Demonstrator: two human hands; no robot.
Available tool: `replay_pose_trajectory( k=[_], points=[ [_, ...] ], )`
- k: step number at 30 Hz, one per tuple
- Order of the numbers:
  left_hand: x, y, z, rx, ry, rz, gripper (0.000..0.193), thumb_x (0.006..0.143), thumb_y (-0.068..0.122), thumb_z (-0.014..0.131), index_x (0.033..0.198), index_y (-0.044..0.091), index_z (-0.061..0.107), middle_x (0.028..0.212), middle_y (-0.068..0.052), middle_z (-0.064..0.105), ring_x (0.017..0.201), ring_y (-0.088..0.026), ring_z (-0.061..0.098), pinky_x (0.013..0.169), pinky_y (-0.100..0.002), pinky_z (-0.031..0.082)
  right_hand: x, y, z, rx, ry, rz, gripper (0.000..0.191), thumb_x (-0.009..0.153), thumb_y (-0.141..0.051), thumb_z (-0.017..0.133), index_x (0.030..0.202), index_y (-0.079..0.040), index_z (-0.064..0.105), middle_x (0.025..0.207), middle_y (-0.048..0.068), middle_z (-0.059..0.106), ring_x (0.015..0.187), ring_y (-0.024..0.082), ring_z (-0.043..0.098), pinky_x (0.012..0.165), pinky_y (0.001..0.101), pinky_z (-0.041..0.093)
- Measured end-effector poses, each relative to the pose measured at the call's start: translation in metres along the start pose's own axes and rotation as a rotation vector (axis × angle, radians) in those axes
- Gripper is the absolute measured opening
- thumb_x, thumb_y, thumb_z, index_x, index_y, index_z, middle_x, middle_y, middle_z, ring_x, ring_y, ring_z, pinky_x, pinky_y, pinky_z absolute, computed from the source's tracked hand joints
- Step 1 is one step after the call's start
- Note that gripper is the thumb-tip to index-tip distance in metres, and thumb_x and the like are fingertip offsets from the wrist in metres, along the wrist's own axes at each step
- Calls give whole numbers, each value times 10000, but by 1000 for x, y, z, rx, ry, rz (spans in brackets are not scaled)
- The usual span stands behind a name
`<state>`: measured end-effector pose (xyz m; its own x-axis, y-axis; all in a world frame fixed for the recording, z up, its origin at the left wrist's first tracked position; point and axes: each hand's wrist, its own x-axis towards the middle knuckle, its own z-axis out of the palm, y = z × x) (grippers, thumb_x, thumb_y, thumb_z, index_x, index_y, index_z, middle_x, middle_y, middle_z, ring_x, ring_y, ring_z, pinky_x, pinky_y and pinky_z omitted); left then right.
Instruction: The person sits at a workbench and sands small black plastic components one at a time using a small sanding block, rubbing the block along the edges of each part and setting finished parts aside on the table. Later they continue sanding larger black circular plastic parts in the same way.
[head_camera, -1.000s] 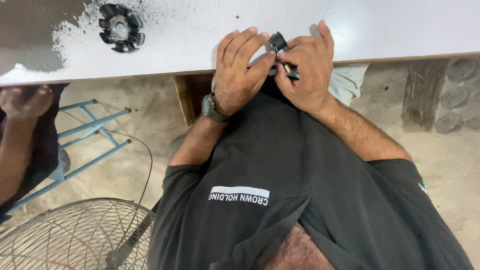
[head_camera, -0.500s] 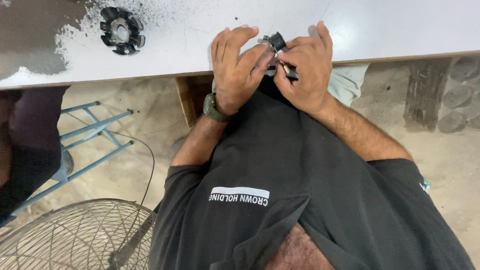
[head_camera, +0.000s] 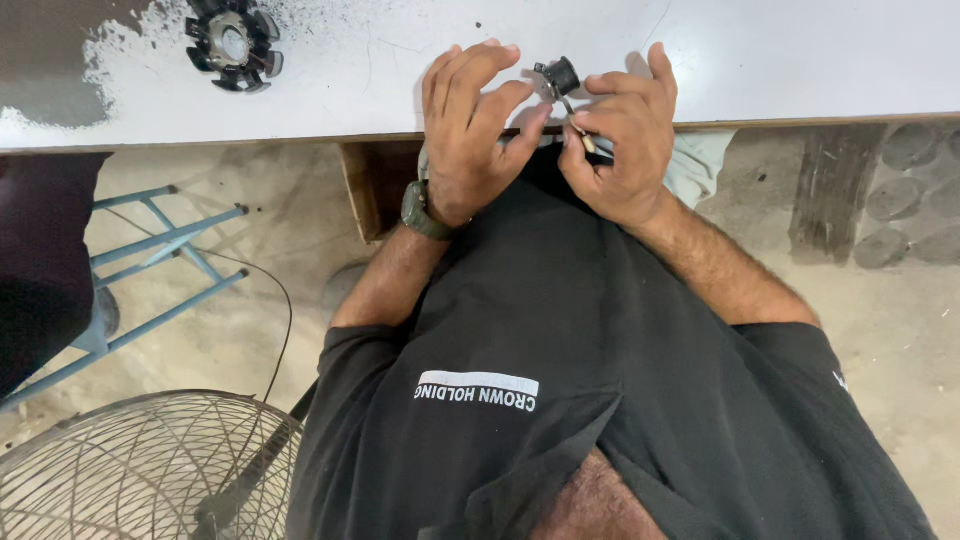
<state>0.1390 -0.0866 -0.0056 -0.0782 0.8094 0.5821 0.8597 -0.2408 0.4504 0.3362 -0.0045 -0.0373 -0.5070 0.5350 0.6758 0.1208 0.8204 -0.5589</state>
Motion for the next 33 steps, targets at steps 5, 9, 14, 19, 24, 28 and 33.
replay_pose_trajectory(
  k=[5,9,14,19,24,28,33],
  points=[
    [0,0,-6,-5,22,122,517,969,151,877,1381,119,565,1498,-97,473,1391,-307,510,1197,-529,400,-5,3,-2,69,25,-20,352,857,86,763,1101,-68,560,951,94,657,1163,353,702,1248,639,268],
    [0,2,-11,84,-14,208,513,993,98,851,1426,172,586,1524,-96,448,1414,-300,490,1207,-520,406,-9,6,1,147,61,-56,371,873,114,742,1122,-68,535,938,92,621,1196,370,710,1258,647,253],
    [0,1,-6,113,-21,169,450,978,89,841,1365,156,620,1506,-96,472,1412,-301,486,1206,-532,386,-13,8,3,117,45,-75,374,869,110,754,1108,-80,538,918,77,610,1197,361,711,1260,628,245],
    [1,3,-4,67,-10,118,345,974,110,861,1257,147,668,1464,-93,518,1386,-300,507,1196,-533,386,-14,8,1,18,-4,-79,368,862,79,795,1080,-103,560,924,48,617,1225,340,688,1259,626,224],
    [2,6,-2,29,10,92,328,961,121,850,1234,149,671,1430,-95,550,1356,-307,531,1181,-524,392,-16,7,1,-28,11,-79,326,833,37,821,1020,-110,599,933,46,644,1192,321,680,1236,641,243],
    [2,5,-2,37,0,71,337,977,152,856,1251,158,660,1435,-74,543,1359,-296,527,1184,-525,386,-17,7,1,-66,-11,-84,325,833,15,827,1020,-125,602,931,37,639,1194,315,679,1234,639,239],
    [0,4,-3,19,-29,83,343,967,129,855,1254,169,673,1452,-78,538,1381,-288,518,1206,-519,371,-16,6,2,-64,3,-62,325,821,25,825,1016,-121,609,931,44,647,1194,310,680,1236,635,244]
  ],
)
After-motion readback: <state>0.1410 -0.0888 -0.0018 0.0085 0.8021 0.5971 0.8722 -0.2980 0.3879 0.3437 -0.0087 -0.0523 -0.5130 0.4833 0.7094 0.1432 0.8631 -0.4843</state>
